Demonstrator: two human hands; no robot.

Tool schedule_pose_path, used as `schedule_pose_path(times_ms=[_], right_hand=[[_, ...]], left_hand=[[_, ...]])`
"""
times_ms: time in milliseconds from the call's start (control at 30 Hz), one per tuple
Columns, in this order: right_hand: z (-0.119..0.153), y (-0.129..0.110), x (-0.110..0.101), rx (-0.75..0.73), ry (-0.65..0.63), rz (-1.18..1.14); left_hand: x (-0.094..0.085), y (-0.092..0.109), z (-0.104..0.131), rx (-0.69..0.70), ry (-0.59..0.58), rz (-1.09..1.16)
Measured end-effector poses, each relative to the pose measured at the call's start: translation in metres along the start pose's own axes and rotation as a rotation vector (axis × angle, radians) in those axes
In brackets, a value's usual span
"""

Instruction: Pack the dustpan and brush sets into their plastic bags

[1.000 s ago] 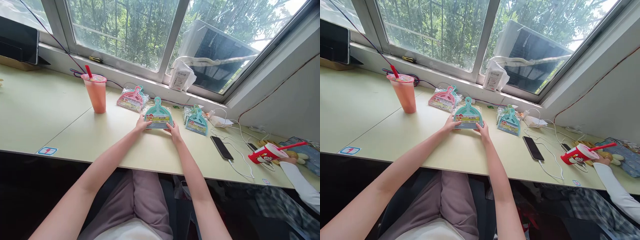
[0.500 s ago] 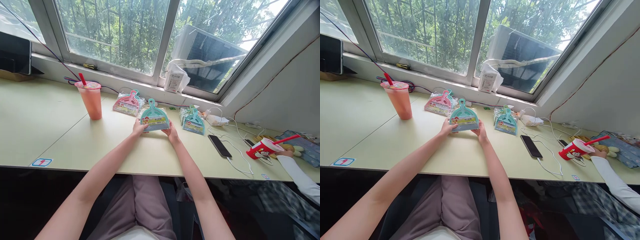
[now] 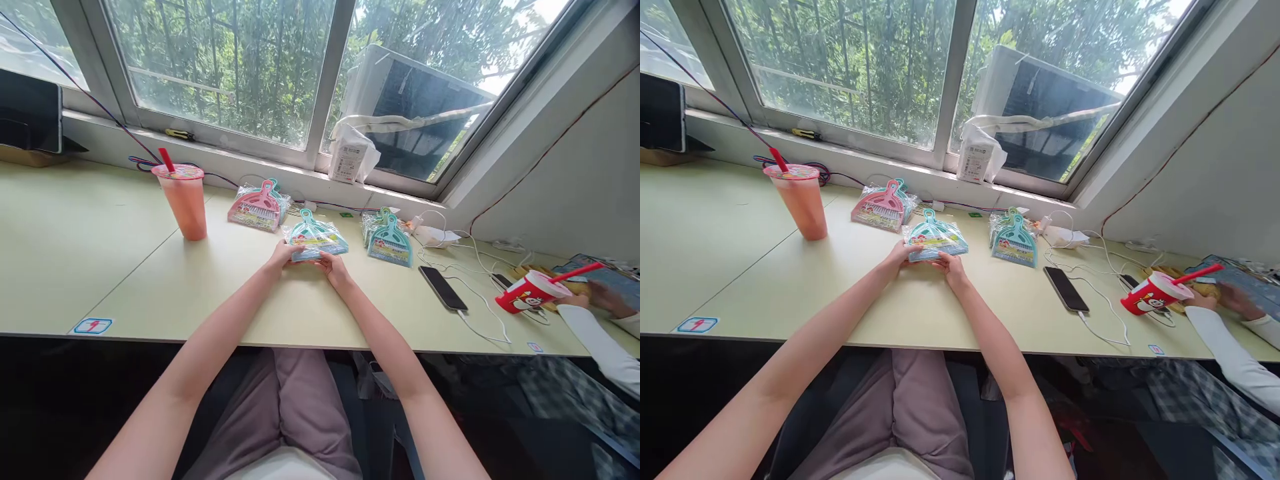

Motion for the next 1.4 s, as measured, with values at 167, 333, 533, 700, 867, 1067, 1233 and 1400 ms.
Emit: schedule_pose_path(times_ms=[167,333,533,700,867,1067,1233,1400], right_hand=[[-0.019,0.002,-0.029,-0.025,0.269,-0.072],[-0.055,-0.009,-0.067,0.026,0.448,-0.184],[-0.106,-0.027,-0.085,0.195,0.428,0.05],[-0.123,-0.031,-0.078,0.225,0.406,0.21],[-0.115,-0.04,-0.08,0.219,0.371,0.558],[-0.111,-0.021,-0.015,0.004,0.242,0.785],[-0.125,0.018,0.084,-0.072,0.046,0.831],[-0.132,0.036,0.141,-0.18,0.052,1.031]], left_hand=[[-0.017,0.005,-0.009,0.001,0.187,0.056],[-0.035,0.009,-0.011,0.103,0.369,-0.051],[-0.033,0.005,-0.009,0.146,0.286,-0.201],[-0.035,0.002,-0.012,0.148,0.266,-0.221],[-0.032,0.001,-0.012,0.148,0.261,-0.272],[-0.033,0.005,-0.008,0.21,0.326,-0.214],[-0.045,0.009,-0.007,0.273,0.479,-0.166],[-0.051,0.007,-0.011,0.162,0.441,-0.072]])
Point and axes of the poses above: each hand's wrist, its own z-axis away from the middle knuckle, its own x-axis out of the palm, y = z × x, the point moved 1 cm from there along -z, towards the middle knuckle, and after that the axes turned 5 degrees about -x, right-handed, at the moved point
